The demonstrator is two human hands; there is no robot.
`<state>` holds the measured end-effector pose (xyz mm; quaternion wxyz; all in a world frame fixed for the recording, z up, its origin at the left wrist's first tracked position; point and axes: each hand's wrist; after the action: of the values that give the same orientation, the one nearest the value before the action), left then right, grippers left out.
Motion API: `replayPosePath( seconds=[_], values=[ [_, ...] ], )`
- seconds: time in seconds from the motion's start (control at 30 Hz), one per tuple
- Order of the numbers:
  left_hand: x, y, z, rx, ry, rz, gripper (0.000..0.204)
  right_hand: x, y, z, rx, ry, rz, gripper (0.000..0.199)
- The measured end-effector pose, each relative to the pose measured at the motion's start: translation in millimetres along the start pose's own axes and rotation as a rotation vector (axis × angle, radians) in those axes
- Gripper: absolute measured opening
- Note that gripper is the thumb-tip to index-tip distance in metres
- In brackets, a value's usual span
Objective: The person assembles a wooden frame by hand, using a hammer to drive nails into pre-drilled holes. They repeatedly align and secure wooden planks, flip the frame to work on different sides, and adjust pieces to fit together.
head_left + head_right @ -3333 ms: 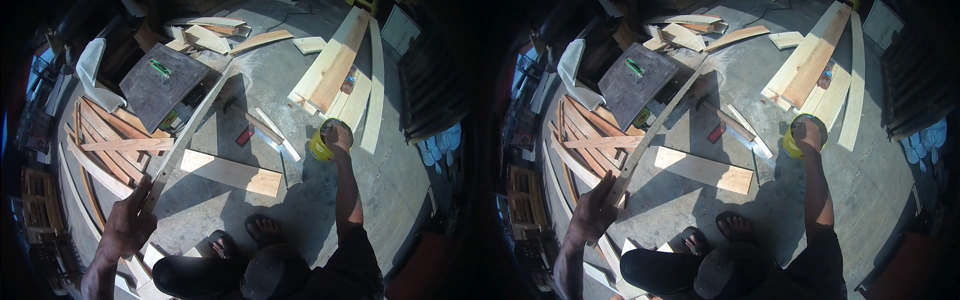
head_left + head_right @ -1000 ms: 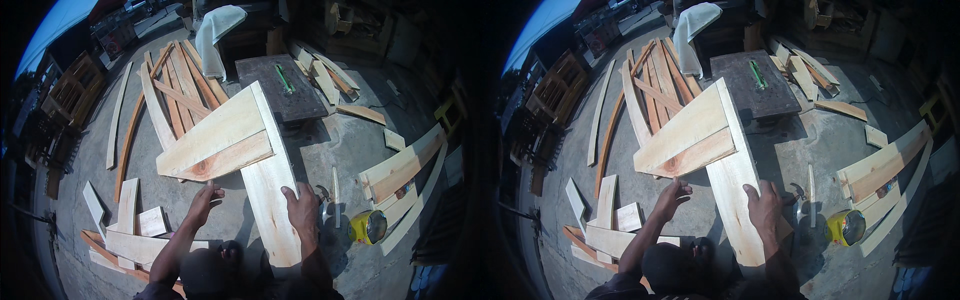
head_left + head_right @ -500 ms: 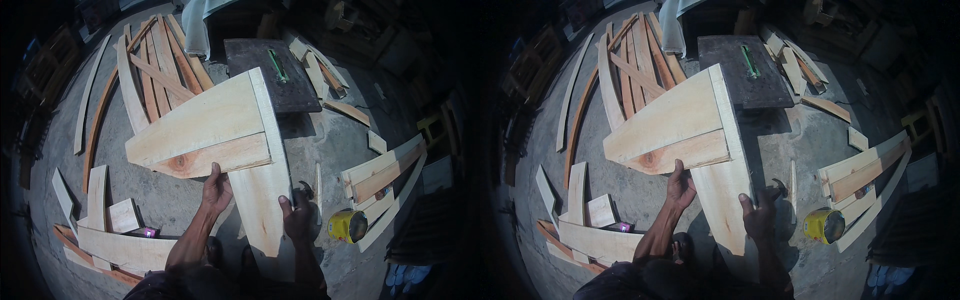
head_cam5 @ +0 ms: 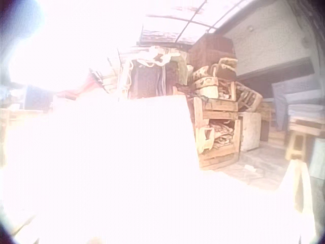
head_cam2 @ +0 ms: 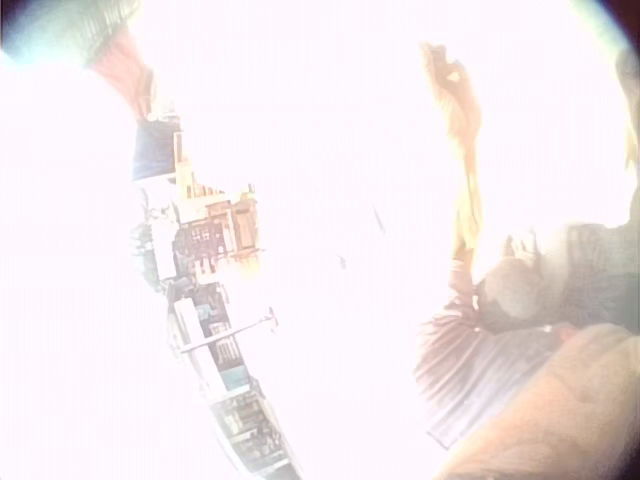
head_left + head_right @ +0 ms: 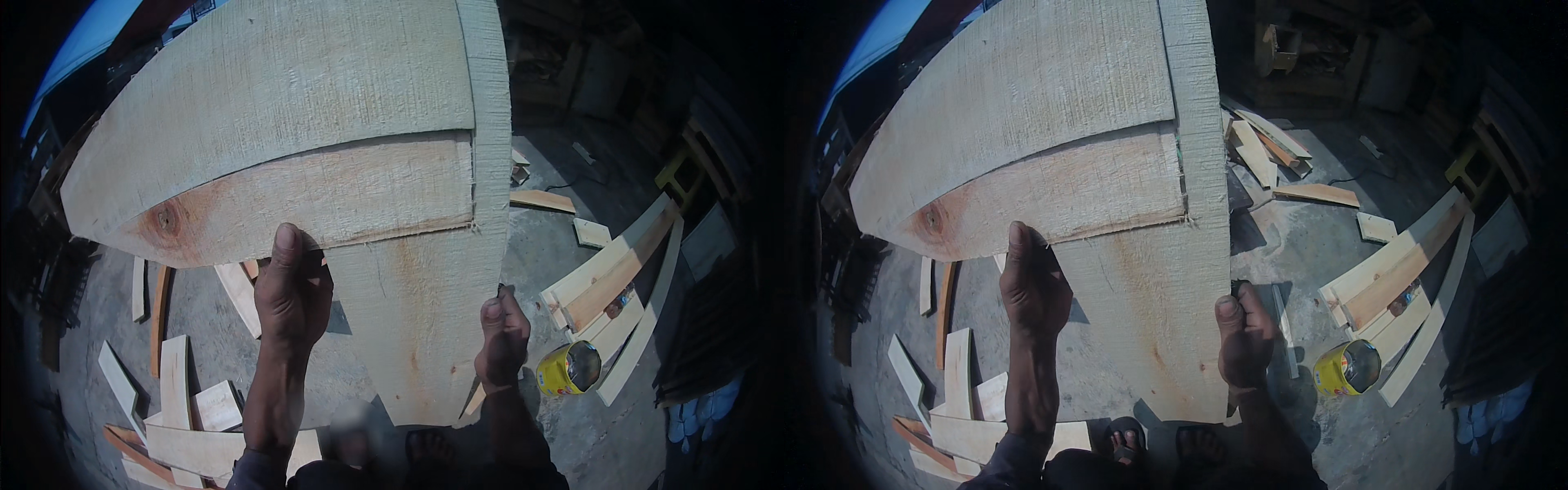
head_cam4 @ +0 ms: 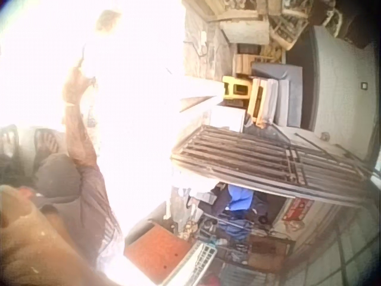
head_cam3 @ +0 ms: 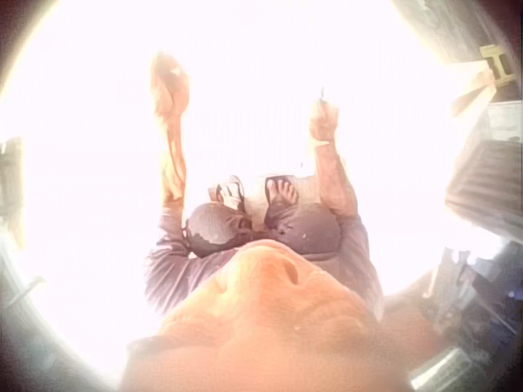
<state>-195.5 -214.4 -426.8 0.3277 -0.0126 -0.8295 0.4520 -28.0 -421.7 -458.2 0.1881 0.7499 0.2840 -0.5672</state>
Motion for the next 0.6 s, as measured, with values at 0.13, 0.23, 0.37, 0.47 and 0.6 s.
replayPosePath(
  seconds=[0.13, 0.23, 0.37, 0.47, 0.6],
  values=[
    [25.5, -84.4, -30.6, -0.014, 0.058, -0.431, 0.045, -2.3, 5.0, 9.6, 0.063, 0.029, -0.142, 0.038],
    [16.4, -115.5, -45.7, -0.05, 0.185, -0.787, 0.056, 20.8, 18.2, 12.3, -0.088, 0.003, 0.052, 0.036],
    [-18.8, -107.9, -41.4, -0.011, 0.268, -1.239, 0.072, 82.4, 69.2, 40.4, -0.285, -0.025, 0.299, 0.04],
    [-44.6, -79.7, -14.0, -0.092, 0.381, -1.385, 0.072, 131.5, 129.6, 74.5, -0.199, -0.449, 0.418, 0.03],
    [-59.8, -38.5, 9.9, -0.322, 0.633, -1.663, 0.061, 166.2, 211.3, 113.0, -0.008, -0.696, 0.382, 0.029]
  ],
)
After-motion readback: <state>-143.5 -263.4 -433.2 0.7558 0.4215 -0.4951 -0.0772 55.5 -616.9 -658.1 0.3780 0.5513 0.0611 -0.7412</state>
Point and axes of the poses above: each hand's wrist, its own z-axis away from the middle knuckle, its own y-axis out of the back of the hand, x = y × z, and after that the axes turned 3 degrees about z, right-handed
